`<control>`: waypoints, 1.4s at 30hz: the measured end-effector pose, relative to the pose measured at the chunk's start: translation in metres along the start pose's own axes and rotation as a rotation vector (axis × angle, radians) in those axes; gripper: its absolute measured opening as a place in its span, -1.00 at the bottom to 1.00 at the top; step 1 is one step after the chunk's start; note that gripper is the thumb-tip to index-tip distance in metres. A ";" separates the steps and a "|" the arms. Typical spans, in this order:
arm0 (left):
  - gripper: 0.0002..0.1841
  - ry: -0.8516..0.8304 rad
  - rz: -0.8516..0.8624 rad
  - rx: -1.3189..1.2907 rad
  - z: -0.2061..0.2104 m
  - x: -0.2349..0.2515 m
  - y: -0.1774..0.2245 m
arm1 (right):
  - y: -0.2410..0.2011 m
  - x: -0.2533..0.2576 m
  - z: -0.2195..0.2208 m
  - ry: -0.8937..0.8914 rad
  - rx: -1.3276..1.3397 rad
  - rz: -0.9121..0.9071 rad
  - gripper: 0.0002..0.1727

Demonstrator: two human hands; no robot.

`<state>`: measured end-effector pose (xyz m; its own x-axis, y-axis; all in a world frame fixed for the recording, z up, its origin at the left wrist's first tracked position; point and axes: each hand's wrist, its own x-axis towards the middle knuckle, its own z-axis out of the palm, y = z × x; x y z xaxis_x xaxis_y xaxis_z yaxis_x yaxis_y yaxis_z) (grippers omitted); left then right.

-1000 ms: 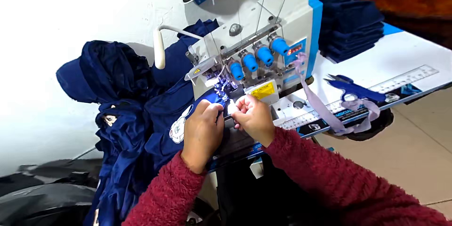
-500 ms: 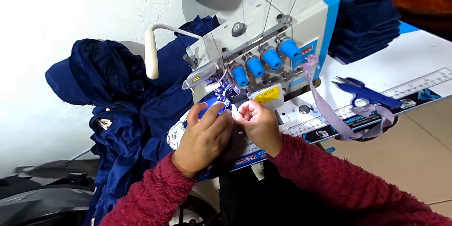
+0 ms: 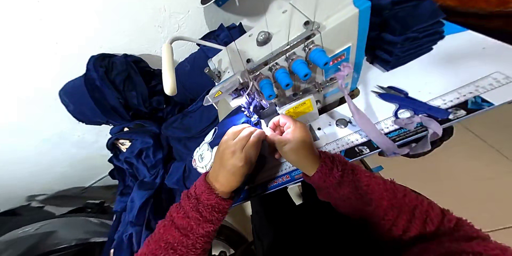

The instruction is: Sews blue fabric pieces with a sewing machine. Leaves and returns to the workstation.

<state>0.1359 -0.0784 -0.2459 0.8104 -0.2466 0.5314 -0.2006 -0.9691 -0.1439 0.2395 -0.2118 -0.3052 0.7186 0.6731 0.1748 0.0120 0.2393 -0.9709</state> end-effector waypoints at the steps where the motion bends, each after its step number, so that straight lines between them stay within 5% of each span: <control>1: -0.83 -0.004 0.004 0.002 0.000 -0.001 0.000 | -0.001 0.000 0.000 -0.001 0.008 0.016 -0.94; 12: -0.79 -0.123 -0.118 0.058 -0.009 -0.001 0.009 | -0.006 0.015 -0.005 0.036 0.014 0.082 -0.92; 18: -0.68 -0.203 -0.240 0.023 -0.008 -0.005 0.005 | 0.004 0.014 -0.047 -0.297 -1.073 -0.106 -0.83; 22: -0.67 -0.236 -0.261 -0.037 -0.008 0.000 -0.014 | 0.001 0.008 -0.063 -0.444 -1.269 -0.201 -0.86; 25: -0.69 -0.258 -0.282 -0.060 -0.007 0.006 -0.024 | 0.001 0.008 -0.075 -0.285 -1.100 -0.463 -0.72; 32: -0.75 -0.272 -0.284 -0.056 -0.002 0.018 -0.042 | -0.018 0.001 -0.096 0.191 -0.892 -0.831 -0.87; 36: -0.72 -0.292 -0.358 -0.026 -0.006 0.017 -0.046 | -0.038 -0.003 -0.144 0.432 -1.107 -0.666 -0.76; 40: -0.72 -0.326 -0.458 -0.022 -0.013 0.007 -0.044 | -0.035 -0.006 -0.187 0.382 -1.209 -0.094 -0.32; 42: -0.70 -0.342 -0.493 0.007 -0.018 -0.002 -0.037 | -0.021 -0.006 -0.197 0.365 -1.227 0.084 -0.27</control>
<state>0.1316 -0.0419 -0.2270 0.9384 0.2499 0.2386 0.2464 -0.9681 0.0450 0.3716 -0.3588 -0.3177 0.8940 0.3781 0.2406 0.4475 -0.7242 -0.5247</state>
